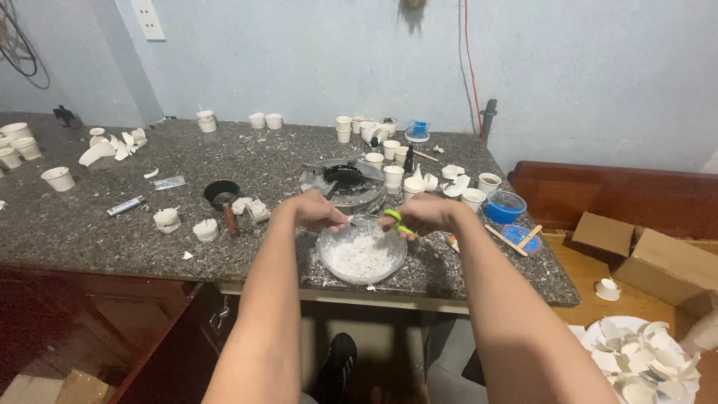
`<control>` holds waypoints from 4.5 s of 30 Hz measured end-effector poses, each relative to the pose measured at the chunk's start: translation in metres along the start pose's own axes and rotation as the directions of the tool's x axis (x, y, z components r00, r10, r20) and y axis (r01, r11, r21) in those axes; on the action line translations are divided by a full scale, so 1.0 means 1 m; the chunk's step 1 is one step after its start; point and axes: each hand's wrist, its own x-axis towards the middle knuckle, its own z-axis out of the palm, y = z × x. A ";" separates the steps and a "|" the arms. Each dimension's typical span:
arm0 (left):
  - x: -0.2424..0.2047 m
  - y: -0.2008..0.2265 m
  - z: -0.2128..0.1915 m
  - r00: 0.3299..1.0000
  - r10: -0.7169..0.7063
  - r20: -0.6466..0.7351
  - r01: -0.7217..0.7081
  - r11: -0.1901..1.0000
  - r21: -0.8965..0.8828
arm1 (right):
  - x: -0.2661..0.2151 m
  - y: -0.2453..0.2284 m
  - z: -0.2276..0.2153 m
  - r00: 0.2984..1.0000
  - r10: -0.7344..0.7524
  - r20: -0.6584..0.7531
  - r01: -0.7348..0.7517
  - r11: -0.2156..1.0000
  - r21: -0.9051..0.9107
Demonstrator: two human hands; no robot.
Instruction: Trimming excess wax from small molded pieces into a bowl using scissors
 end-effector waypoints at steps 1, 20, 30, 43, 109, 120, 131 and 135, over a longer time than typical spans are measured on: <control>-0.006 0.004 0.002 1.000 -0.001 0.000 0.001 1.000 0.000 | 0.001 0.000 0.001 1.000 0.000 0.001 0.000 1.000 0.001; -0.011 0.006 0.001 0.996 -0.041 0.084 0.035 0.997 0.074 | 0.003 0.007 -0.003 0.994 -0.034 0.109 0.040 0.998 -0.054; -0.010 0.006 0.002 0.992 -0.090 0.093 0.084 0.994 0.073 | -0.004 -0.002 0.003 1.000 0.000 0.004 0.000 0.999 -0.033; -0.029 0.017 0.006 0.999 0.021 0.040 -0.022 0.999 0.045 | 0.013 0.004 0.002 0.999 -0.033 0.041 0.034 0.999 -0.005; 0.040 0.003 0.041 0.990 0.128 0.051 -0.127 0.701 0.701 | 0.015 0.024 -0.014 0.997 -0.033 -0.075 0.023 0.991 -0.130; 0.058 0.003 0.077 0.982 0.107 0.158 -0.190 0.492 0.850 | 0.010 0.019 -0.006 1.000 0.022 -0.005 -0.023 0.990 -0.142; -0.016 0.024 0.048 0.986 0.153 0.060 -0.144 0.623 0.769 | -0.014 -0.014 -0.004 0.991 0.134 -0.011 -0.128 0.907 -0.401; -0.021 0.025 0.040 0.965 0.258 0.048 -0.230 0.741 0.632 | 0.004 -0.011 -0.007 0.985 0.164 -0.053 -0.171 0.890 -0.424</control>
